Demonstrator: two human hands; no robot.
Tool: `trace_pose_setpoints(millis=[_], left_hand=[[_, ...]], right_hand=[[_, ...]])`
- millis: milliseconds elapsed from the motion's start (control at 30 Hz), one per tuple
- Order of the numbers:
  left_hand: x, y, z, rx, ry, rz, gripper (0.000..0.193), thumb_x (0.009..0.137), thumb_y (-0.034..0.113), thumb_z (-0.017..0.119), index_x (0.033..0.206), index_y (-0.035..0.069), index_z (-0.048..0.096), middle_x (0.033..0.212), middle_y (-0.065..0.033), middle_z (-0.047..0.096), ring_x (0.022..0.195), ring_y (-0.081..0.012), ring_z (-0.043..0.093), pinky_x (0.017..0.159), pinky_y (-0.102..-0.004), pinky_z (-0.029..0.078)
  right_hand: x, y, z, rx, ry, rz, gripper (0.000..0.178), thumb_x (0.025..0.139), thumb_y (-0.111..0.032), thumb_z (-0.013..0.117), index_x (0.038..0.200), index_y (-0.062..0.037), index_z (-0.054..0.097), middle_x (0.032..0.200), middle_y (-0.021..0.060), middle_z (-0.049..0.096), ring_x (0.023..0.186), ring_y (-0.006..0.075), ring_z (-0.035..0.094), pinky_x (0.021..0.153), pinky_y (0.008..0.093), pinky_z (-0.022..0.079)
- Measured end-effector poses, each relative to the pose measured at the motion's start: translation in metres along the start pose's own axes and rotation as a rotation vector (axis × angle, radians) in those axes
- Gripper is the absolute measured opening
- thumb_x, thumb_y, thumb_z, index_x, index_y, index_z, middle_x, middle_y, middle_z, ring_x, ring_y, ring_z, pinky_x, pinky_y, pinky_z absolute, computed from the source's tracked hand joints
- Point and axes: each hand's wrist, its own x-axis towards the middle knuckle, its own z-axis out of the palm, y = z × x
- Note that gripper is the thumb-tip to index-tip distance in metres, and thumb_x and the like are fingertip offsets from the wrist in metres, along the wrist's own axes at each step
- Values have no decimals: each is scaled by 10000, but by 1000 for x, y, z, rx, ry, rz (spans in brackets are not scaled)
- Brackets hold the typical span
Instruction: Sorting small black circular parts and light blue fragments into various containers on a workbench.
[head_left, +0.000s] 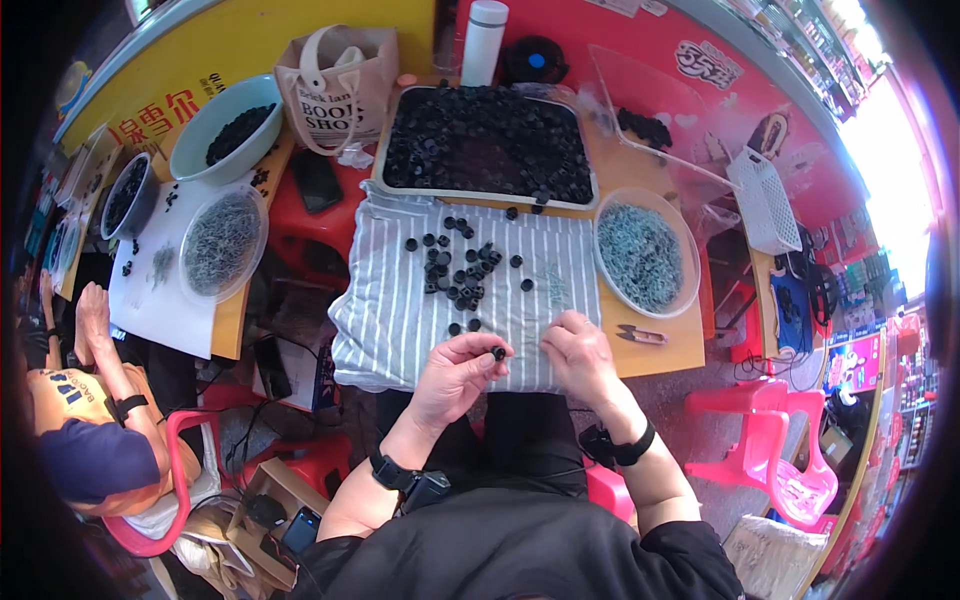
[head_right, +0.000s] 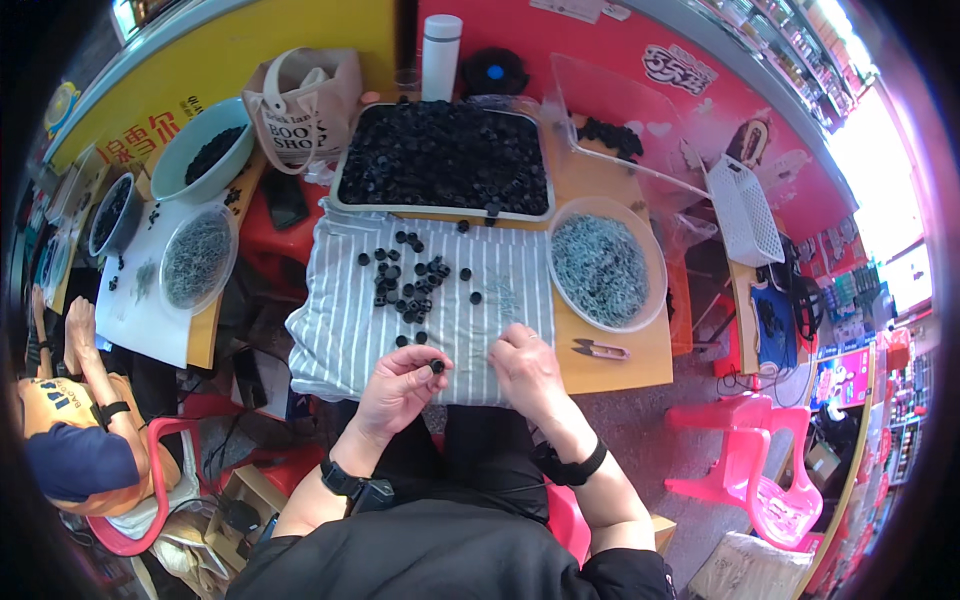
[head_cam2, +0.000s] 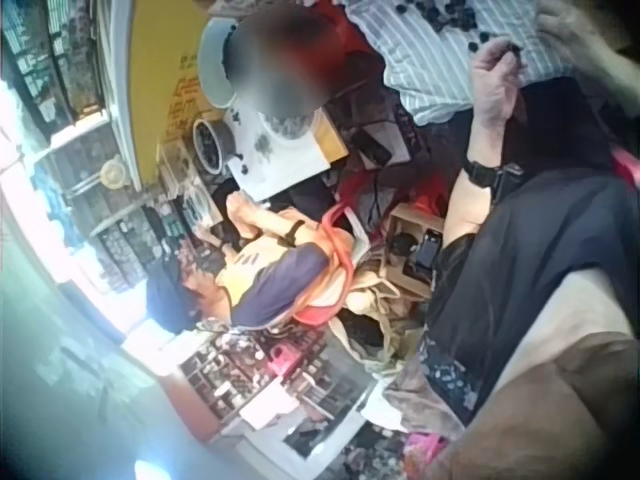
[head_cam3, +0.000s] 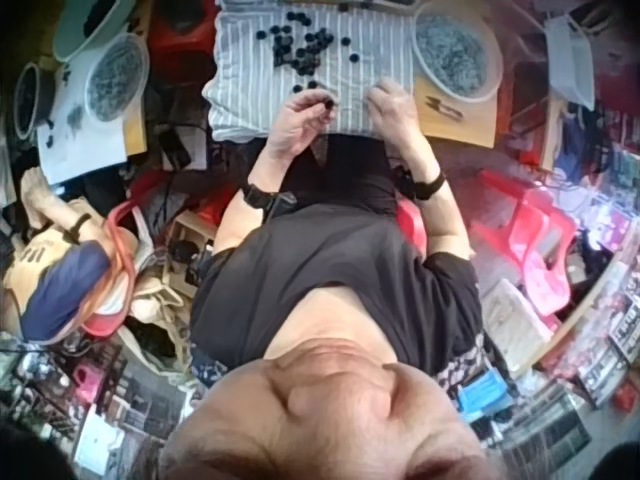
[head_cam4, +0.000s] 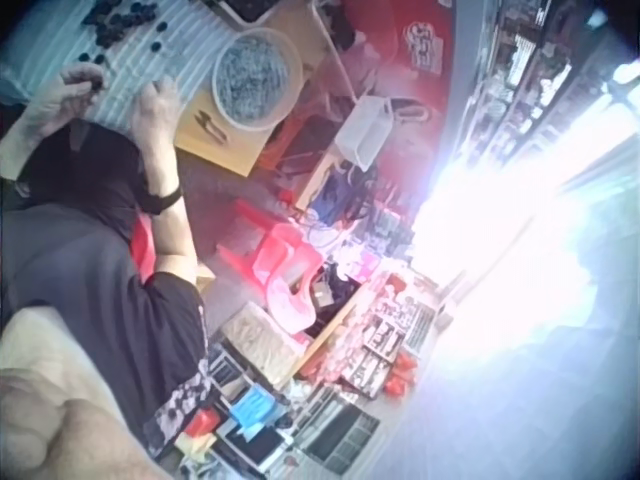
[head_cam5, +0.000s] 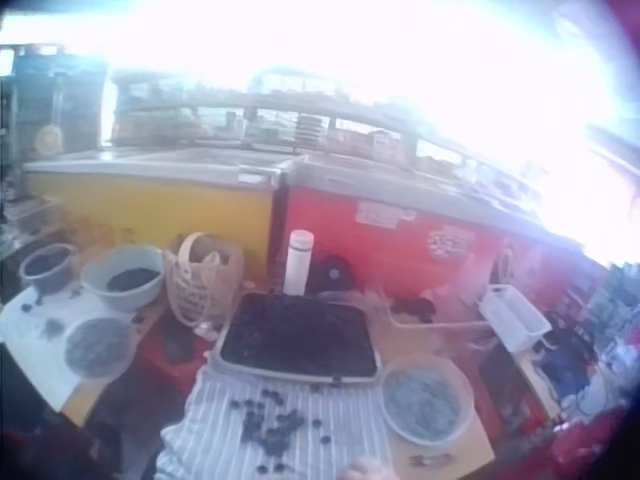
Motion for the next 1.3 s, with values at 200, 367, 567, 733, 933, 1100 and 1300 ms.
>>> trace_pose_setpoints(millis=[200,367,567,733,933,1100,1300], left_hand=[[7,1,9,54,97,-14,240,927,-22,607,1162,-15,652,1107,-139,683,930,-180,679,846,-269,550],[10,-2,14,49,102,-31,250,928,-30,599,1173,-19,651,1113,-146,678,935,-192,681,837,-261,558],[11,-4,15,11,78,-34,253,936,-10,601,1185,-14,644,1098,-146,678,925,-198,678,826,-262,559],[10,-6,11,11,69,-23,244,941,8,606,1182,-9,641,1095,-142,679,907,-190,673,812,-259,548],[10,-7,8,6,34,-14,234,941,20,613,1171,-10,640,1090,-131,684,906,-181,671,796,-257,541],[9,-8,9,-8,50,-10,229,945,22,612,1170,-11,646,1072,-113,694,906,-152,664,789,-258,531],[7,-8,8,9,66,-10,228,940,30,624,1161,-20,653,1062,-100,697,916,-142,654,787,-256,522]], right_hand=[[-22,3,1,384,247,291,262,697,30,767,937,-16,670,969,122,637,804,288,618,689,357,512],[-28,1,4,132,313,125,222,695,35,740,901,-10,668,854,108,643,795,296,595,696,368,490],[-25,-3,16,-24,347,-22,185,696,28,713,865,-26,662,852,93,638,763,291,575,680,369,460],[-21,-10,20,251,386,117,234,690,77,714,894,-22,653,871,118,636,780,298,603,690,364,486],[-13,-58,9,505,441,86,269,676,87,737,906,-21,648,900,118,649,791,297,625,704,357,492],[-4,-59,15,253,461,-72,263,665,72,749,888,-27,650,859,97,623,736,280,600,645,375,474],[-4,-61,17,166,441,-108,239,682,67,736,893,-10,653,863,99,621,712,277,590,632,366,465]])
